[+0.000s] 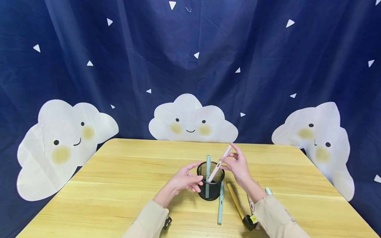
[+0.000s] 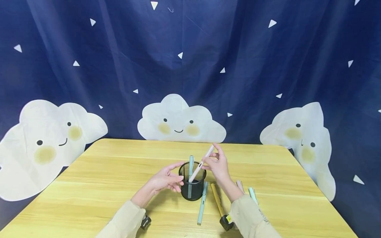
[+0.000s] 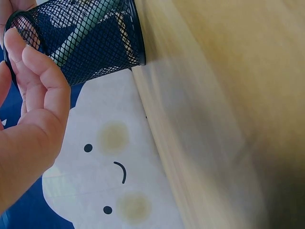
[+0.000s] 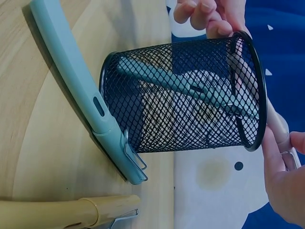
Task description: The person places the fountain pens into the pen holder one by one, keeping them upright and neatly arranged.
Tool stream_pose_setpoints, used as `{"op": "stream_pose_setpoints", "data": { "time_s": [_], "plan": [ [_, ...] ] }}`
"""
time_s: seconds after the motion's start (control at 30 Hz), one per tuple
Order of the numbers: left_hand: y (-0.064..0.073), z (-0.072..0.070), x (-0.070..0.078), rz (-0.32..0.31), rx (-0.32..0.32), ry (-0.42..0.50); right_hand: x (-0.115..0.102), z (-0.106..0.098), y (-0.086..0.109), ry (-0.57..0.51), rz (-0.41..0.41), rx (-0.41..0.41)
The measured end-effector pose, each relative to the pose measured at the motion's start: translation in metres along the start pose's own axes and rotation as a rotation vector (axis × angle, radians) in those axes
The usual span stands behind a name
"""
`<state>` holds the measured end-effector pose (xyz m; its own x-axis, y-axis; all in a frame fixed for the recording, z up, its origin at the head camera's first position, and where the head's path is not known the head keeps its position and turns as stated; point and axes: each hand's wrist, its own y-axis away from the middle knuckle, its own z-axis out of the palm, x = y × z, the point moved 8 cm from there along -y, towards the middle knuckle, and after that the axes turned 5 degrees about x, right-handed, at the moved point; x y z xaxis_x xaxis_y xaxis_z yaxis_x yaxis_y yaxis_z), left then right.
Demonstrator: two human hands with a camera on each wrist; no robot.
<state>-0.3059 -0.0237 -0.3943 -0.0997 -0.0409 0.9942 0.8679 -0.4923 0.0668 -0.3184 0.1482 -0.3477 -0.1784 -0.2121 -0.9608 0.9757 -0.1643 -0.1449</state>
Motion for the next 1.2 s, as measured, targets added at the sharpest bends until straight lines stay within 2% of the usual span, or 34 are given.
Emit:
{"op": "stream_pose_setpoints", "data": {
  "time_s": [0.73,0.97,1.2],
  "plan": [
    [-0.002,-0.001,-0.003,-0.002,-0.002,0.012,0.002,0.019,0.002,0.082,-0.09,-0.047],
    [-0.002,-0.001,-0.003,-0.001,0.007,0.005,0.0,0.023,0.002,0.169,-0.156,-0.043],
    [-0.002,-0.001,-0.003,-0.001,0.003,0.001,0.001,0.027,0.005,0.225,-0.18,-0.064]
  ]
}}
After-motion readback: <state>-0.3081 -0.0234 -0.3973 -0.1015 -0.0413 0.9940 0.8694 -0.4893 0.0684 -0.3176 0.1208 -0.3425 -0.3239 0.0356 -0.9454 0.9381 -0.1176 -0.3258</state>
